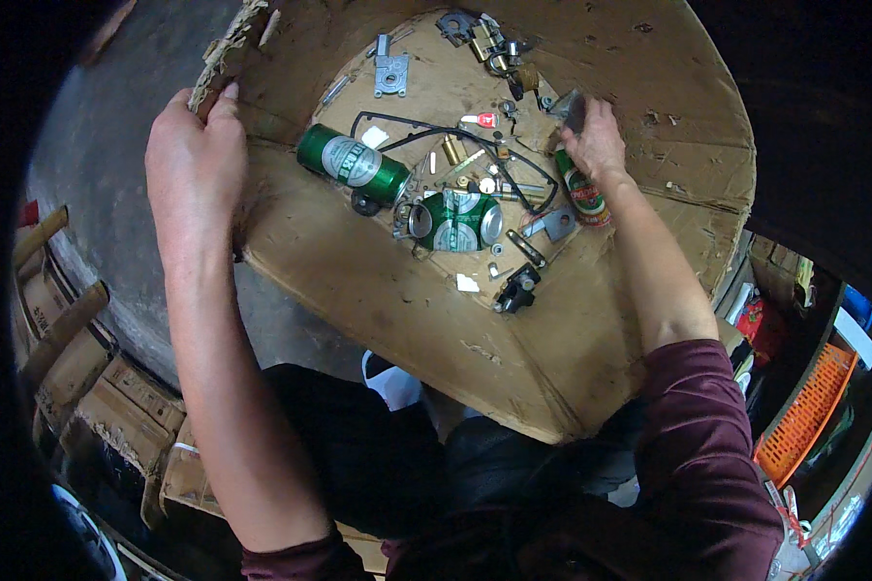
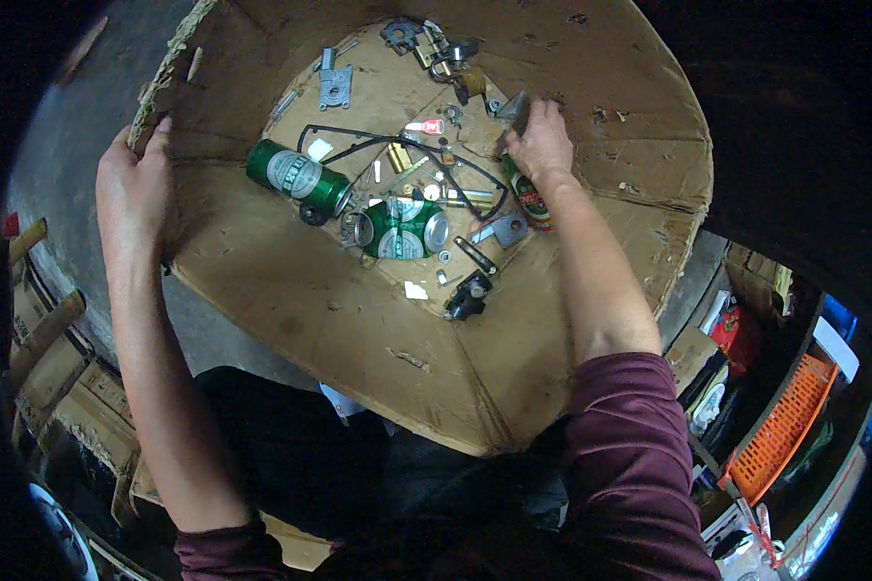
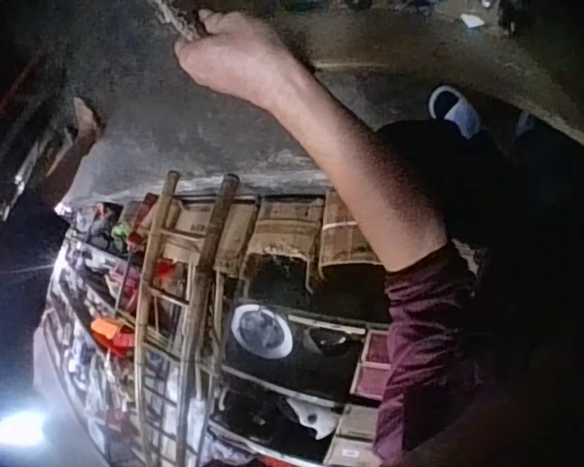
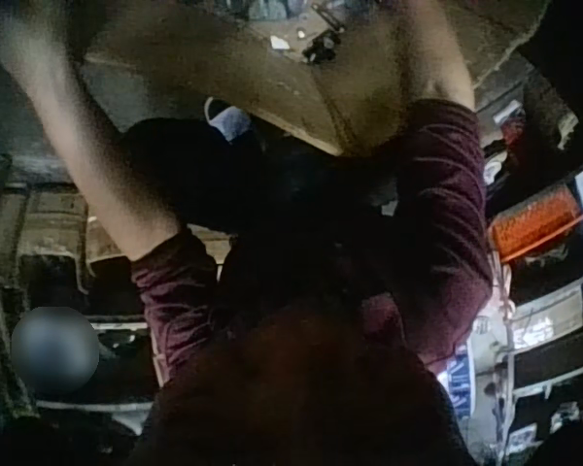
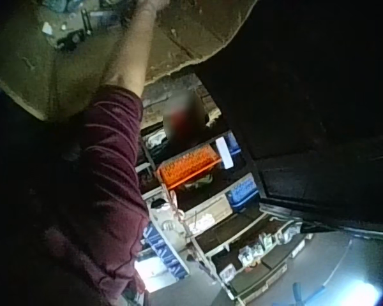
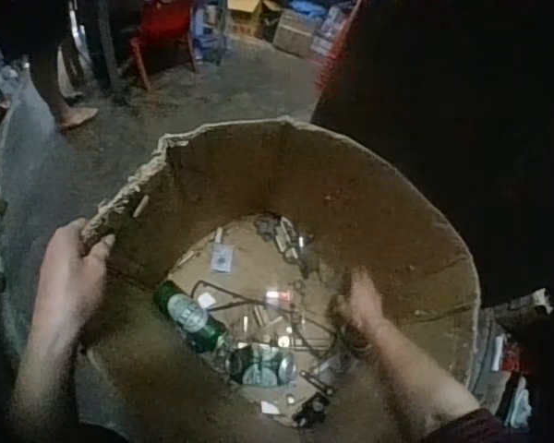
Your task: The person searches through a cardboard box of mixed hardware and debris to locate a small metal component. They then use a screwdriver to open a black electronic device, insert the component into the internal mechanism, and continue adjusting the device.
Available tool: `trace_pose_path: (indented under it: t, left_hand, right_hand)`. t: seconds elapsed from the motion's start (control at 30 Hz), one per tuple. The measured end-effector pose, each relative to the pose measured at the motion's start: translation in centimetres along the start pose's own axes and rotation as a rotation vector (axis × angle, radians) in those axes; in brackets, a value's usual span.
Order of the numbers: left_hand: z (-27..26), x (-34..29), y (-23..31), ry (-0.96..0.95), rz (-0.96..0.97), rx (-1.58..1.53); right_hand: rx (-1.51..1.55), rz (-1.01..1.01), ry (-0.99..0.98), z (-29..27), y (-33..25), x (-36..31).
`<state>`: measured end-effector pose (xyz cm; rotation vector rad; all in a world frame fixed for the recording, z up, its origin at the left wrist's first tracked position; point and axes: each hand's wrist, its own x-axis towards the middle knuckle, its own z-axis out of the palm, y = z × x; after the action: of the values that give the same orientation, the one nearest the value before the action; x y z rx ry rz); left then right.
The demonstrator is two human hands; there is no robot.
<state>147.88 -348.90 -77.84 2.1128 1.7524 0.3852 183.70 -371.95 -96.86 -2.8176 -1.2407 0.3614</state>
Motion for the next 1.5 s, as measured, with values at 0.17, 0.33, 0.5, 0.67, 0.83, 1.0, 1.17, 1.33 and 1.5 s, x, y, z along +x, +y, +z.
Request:
trace_pose_path:
  t: [0.17, 0.33, 0.5, 0.67, 0.83, 1.0, 1.17, 1.33, 1.5]
  left_hand:
    - [0.0, -0.2, 0.0, 0.016, 0.013, 0.008]
    - [0.1, -0.1, -0.2, -0.002, 0.013, -0.014]
    - [0.2, 0.2, -0.6, 0.004, 0.032, -0.026]
    - [0.2, 0.3, -0.7, 0.014, 0.055, 0.033]
    - [0.2, 0.4, -0.8, -0.032, 0.017, 0.002]
    - [0.3, 0.6, -0.9, -0.025, 0.046, 0.004]
    - [0.1, 0.5, -0.9, -0.04, 0.047, 0.027]
    - [0.1, 0.4, -0.9, -0.039, 0.043, 0.015]
    - [0.1, 0.4, -0.8, -0.037, 0.045, 0.017]
  right_hand:
    - [-0.03, -0.137, -0.289, 1.2, -1.8, -0.3]
    - [-0.057, -0.157, -0.288, 1.2, -3.7, -3.0]
    - [-0.012, -0.192, -0.519, 2.0, -5.4, -6.4]
    - [0.01, -0.265, -0.433, 2.2, -7.0, -9.9]
    - [0.009, -0.255, -0.498, 1.3, -8.1, -10.7]
    - [0.109, -0.142, -0.614, 0.8, -10.2, -12.3]
    - [0.047, -0.258, -0.513, 1.8, -12.5, -15.1]
    - [0.114, -0.328, -0.406, 2.8, -13.4, -15.9]
    - [0.378, -0.151, -0.357, 2.9, -14.2, -15.4]
